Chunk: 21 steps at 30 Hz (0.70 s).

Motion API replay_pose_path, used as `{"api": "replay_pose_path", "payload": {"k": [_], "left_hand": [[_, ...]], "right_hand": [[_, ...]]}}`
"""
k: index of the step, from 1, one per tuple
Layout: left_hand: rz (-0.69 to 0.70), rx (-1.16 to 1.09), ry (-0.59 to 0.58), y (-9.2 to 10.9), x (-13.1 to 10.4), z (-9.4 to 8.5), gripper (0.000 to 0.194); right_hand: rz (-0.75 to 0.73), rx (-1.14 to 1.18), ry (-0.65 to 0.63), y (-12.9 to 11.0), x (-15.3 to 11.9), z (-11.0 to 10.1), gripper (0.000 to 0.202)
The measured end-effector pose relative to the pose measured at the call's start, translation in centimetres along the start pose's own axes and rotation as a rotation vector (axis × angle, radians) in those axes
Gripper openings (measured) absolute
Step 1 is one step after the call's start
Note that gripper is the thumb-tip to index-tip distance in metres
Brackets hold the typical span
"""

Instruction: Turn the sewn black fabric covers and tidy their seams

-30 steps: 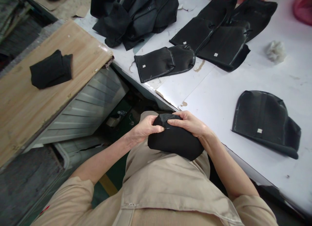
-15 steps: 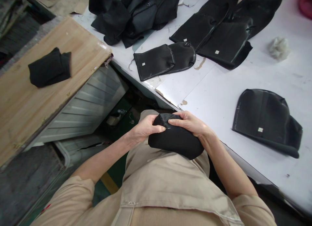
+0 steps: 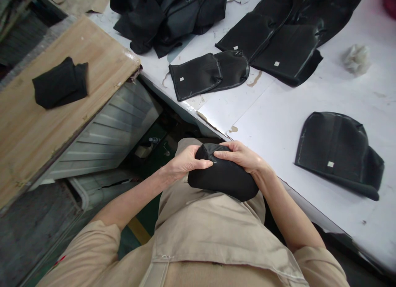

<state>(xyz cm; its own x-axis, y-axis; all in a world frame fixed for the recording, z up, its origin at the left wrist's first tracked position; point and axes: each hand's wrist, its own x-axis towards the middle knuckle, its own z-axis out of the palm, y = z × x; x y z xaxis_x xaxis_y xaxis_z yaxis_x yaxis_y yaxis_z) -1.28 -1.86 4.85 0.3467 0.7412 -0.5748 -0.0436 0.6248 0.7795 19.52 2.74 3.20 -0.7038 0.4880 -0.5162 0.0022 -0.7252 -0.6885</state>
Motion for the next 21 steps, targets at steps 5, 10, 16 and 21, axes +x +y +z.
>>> {"api": "replay_pose_path", "payload": {"k": [5, 10, 16, 21], "left_hand": [[0.032, 0.030, -0.002, 0.04, 0.09, 0.02, 0.022], [0.008, -0.017, -0.093, 0.07, -0.07, -0.34, 0.033], [0.007, -0.037, -0.005, -0.36, 0.14, 0.08, 0.029], [0.031, -0.046, -0.038, -0.21, 0.06, -0.01, 0.027]], "right_hand": [[-0.001, 0.008, 0.011, 0.11, 0.01, -0.08, 0.034], [0.016, 0.007, 0.013, 0.10, 0.04, -0.33, 0.036], [0.007, 0.001, 0.017, 0.10, 0.01, -0.12, 0.037], [0.000, -0.029, 0.026, 0.21, 0.01, -0.41, 0.037]]}}
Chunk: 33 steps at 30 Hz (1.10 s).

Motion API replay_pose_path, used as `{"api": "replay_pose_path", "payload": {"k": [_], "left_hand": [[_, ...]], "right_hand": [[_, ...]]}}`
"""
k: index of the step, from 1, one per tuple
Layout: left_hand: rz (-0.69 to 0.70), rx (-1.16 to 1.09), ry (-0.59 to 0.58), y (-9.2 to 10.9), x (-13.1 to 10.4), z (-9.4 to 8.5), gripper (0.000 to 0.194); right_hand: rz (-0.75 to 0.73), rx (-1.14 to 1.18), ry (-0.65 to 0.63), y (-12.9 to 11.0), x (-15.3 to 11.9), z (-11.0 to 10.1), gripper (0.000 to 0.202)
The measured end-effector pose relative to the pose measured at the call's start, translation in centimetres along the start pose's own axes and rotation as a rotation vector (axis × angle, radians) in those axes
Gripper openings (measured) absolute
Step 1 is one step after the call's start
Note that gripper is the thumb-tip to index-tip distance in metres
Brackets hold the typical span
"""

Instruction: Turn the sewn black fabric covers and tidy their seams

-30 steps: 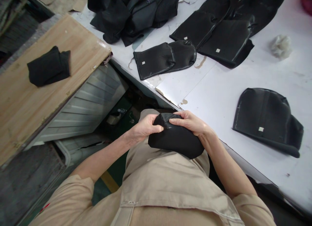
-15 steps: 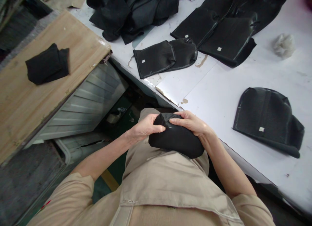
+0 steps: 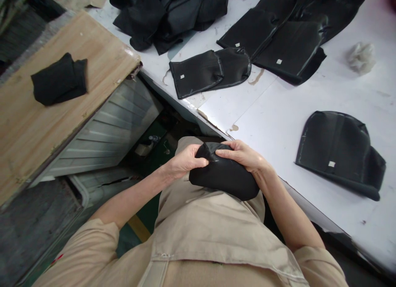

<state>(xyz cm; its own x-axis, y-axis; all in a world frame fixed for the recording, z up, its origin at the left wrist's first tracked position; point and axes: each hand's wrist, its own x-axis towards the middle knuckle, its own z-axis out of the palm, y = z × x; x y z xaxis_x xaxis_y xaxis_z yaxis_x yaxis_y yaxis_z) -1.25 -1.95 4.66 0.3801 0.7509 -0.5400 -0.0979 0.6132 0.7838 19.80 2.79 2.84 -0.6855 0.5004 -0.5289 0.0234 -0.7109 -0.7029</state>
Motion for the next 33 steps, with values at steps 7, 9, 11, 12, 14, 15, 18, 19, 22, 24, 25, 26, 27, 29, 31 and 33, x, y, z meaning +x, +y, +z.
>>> {"api": "replay_pose_path", "payload": {"k": [7, 9, 11, 12, 14, 15, 18, 19, 22, 24, 25, 26, 27, 29, 31, 33], "left_hand": [[-0.057, -0.026, 0.065, -0.1, 0.3, 0.4, 0.039], [-0.065, -0.018, 0.109, -0.3, 0.5, 0.7, 0.037], [-0.049, -0.002, 0.119, -0.4, 0.6, 1.0, 0.032], [-0.039, 0.011, 0.116, -0.4, 0.6, 1.1, 0.030], [-0.019, 0.039, 0.115, -0.3, 0.6, 1.2, 0.025], [-0.015, 0.048, 0.113, -0.3, 0.6, 1.1, 0.024], [-0.024, 0.066, 0.088, -0.1, 0.4, 0.9, 0.021], [-0.028, 0.072, 0.072, -0.1, 0.4, 0.8, 0.022], [-0.029, 0.062, 0.013, -0.1, 0.3, 0.5, 0.028], [-0.042, 0.047, 0.018, -0.1, 0.4, 0.6, 0.033], [-0.051, 0.049, 0.037, 0.0, 0.4, 0.7, 0.033], [-0.058, 0.058, 0.064, 0.0, 0.5, 0.9, 0.032], [-0.062, 0.070, 0.087, 0.1, 0.5, 1.0, 0.028], [-0.064, 0.088, 0.113, 0.2, 0.6, 1.3, 0.022], [-0.066, 0.100, 0.117, 0.4, 0.6, 1.4, 0.018], [-0.061, 0.110, 0.096, 0.5, 0.5, 1.3, 0.018]], "right_hand": [[-0.069, -0.200, 0.029, -0.7, -0.3, 0.7, 0.038], [-0.122, -0.315, 0.050, -0.9, -0.4, 1.0, 0.036], [-0.179, -0.426, 0.072, -1.1, -0.5, 1.2, 0.034], [-0.198, -0.459, 0.077, -1.1, -0.5, 1.2, 0.035], [-0.201, -0.478, 0.077, -1.1, -0.5, 1.1, 0.036], [-0.192, -0.468, 0.074, -1.0, -0.5, 1.1, 0.036], [-0.162, -0.412, 0.065, -0.9, -0.5, 0.9, 0.037], [-0.153, -0.391, 0.061, -0.9, -0.5, 0.9, 0.037], [-0.134, -0.345, 0.047, -0.7, -0.4, 0.8, 0.037], [-0.138, -0.352, 0.042, -0.7, -0.4, 0.8, 0.036], [-0.147, -0.366, 0.045, -0.7, -0.4, 0.9, 0.035], [-0.157, -0.384, 0.051, -0.7, -0.5, 0.9, 0.034], [-0.164, -0.399, 0.056, -0.8, -0.5, 1.0, 0.033], [-0.163, -0.408, 0.062, -0.9, -0.6, 1.0, 0.033], [-0.155, -0.397, 0.059, -0.9, -0.7, 1.0, 0.033], [-0.153, -0.388, 0.060, -1.0, -0.7, 0.9, 0.034]]}}
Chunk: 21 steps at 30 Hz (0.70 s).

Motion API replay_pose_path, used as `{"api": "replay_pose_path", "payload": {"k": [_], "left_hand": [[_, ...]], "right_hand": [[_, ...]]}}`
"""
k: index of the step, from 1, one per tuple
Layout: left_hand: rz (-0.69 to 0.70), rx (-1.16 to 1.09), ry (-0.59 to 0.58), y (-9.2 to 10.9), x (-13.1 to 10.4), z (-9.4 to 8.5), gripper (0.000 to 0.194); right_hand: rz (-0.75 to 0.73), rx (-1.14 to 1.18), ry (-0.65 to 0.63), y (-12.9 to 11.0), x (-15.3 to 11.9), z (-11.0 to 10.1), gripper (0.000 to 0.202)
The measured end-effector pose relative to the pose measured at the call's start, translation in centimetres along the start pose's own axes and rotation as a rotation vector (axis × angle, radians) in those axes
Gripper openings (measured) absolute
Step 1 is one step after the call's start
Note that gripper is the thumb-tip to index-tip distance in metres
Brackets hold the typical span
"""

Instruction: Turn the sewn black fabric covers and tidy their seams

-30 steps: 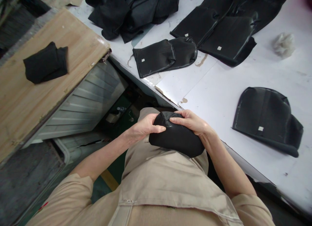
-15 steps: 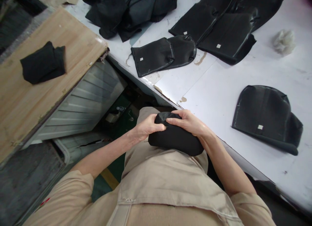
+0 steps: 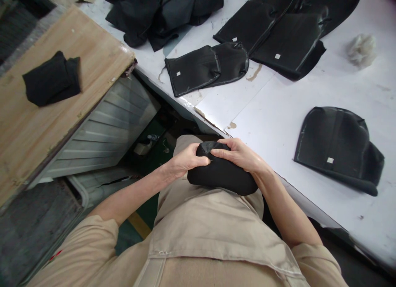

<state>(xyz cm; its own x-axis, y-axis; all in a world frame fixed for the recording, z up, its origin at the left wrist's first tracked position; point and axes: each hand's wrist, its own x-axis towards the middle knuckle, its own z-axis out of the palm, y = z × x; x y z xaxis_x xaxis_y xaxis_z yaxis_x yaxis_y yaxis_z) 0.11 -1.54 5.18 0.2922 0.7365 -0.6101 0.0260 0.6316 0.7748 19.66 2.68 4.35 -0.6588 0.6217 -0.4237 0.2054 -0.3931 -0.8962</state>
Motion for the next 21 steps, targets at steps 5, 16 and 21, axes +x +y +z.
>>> {"api": "replay_pose_path", "payload": {"k": [5, 16, 21], "left_hand": [[0.025, -0.012, -0.066, -0.25, 0.09, -0.19, 0.027], [0.009, 0.024, -0.036, -0.13, 0.14, -0.15, 0.022], [-0.003, -0.052, -0.029, -0.32, 0.20, 0.07, 0.030]], "right_hand": [[0.005, 0.012, -0.008, -0.01, -0.06, -0.04, 0.033], [-0.019, -0.030, 0.017, 0.35, -0.03, -0.17, 0.034], [-0.021, -0.054, 0.017, 0.08, -0.06, -0.02, 0.034]]}}
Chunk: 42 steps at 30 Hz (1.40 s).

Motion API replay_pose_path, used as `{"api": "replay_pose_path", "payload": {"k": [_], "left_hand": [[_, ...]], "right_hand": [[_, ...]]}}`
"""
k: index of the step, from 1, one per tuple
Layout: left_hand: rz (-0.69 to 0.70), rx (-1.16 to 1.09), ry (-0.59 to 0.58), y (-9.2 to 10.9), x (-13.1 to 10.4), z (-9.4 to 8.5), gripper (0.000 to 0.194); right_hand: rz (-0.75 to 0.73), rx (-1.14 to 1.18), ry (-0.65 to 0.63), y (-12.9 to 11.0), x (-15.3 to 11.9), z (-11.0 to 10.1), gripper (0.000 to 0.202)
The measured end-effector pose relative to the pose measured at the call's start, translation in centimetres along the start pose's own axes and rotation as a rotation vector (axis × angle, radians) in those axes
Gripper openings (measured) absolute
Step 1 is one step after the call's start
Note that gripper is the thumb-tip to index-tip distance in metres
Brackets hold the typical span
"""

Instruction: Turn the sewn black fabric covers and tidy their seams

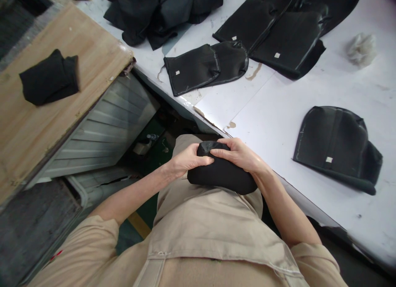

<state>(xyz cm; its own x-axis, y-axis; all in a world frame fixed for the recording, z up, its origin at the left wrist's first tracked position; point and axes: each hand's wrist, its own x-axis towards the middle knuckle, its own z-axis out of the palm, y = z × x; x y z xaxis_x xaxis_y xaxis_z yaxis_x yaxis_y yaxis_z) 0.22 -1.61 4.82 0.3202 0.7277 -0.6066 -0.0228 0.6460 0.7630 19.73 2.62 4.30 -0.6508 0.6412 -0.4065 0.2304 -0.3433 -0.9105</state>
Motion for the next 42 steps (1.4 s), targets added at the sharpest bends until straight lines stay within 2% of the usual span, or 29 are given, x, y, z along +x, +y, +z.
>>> {"api": "replay_pose_path", "payload": {"k": [5, 11, 13, 18, 21, 24, 26, 32, 35, 42], "left_hand": [[0.001, 0.043, 0.026, 0.0, 0.1, 0.0, 0.020], [0.010, 0.024, -0.060, -0.3, 0.2, -0.6, 0.035], [0.005, 0.008, -0.032, -0.5, 0.3, -0.5, 0.036], [0.023, 0.083, 0.041, -0.5, 0.4, -0.2, 0.021], [0.028, 0.096, -0.034, -0.2, 0.2, -0.8, 0.024], [0.024, 0.028, -0.124, -0.2, 0.0, -1.5, 0.031], [0.009, -0.019, -0.144, -0.4, -0.2, -1.8, 0.033], [-0.028, -0.093, -0.104, -1.1, -0.2, -1.7, 0.037], [-0.019, -0.108, -0.091, -0.9, -0.2, -1.3, 0.036], [0.016, -0.048, -0.045, -0.5, -0.5, -0.4, 0.025]], "right_hand": [[-0.023, -0.017, 0.018, 0.3, 0.0, 0.0, 0.036], [0.002, -0.005, 0.010, 0.4, -0.1, -0.3, 0.034], [0.000, -0.012, 0.006, 0.3, -0.1, -0.2, 0.034], [-0.006, -0.043, 0.026, 0.2, -0.1, -0.1, 0.035], [-0.006, -0.037, 0.034, 0.4, -0.2, -0.3, 0.035], [-0.001, -0.001, 0.014, 0.7, -0.3, -0.6, 0.038], [0.005, 0.026, 0.001, 0.8, -0.3, -0.7, 0.040], [-0.030, 0.024, 0.007, 0.9, -0.7, -1.2, 0.036], [-0.069, -0.064, -0.005, 0.4, -0.9, -1.3, 0.034], [-0.045, -0.156, -0.037, -0.4, -1.0, -0.5, 0.025]]}}
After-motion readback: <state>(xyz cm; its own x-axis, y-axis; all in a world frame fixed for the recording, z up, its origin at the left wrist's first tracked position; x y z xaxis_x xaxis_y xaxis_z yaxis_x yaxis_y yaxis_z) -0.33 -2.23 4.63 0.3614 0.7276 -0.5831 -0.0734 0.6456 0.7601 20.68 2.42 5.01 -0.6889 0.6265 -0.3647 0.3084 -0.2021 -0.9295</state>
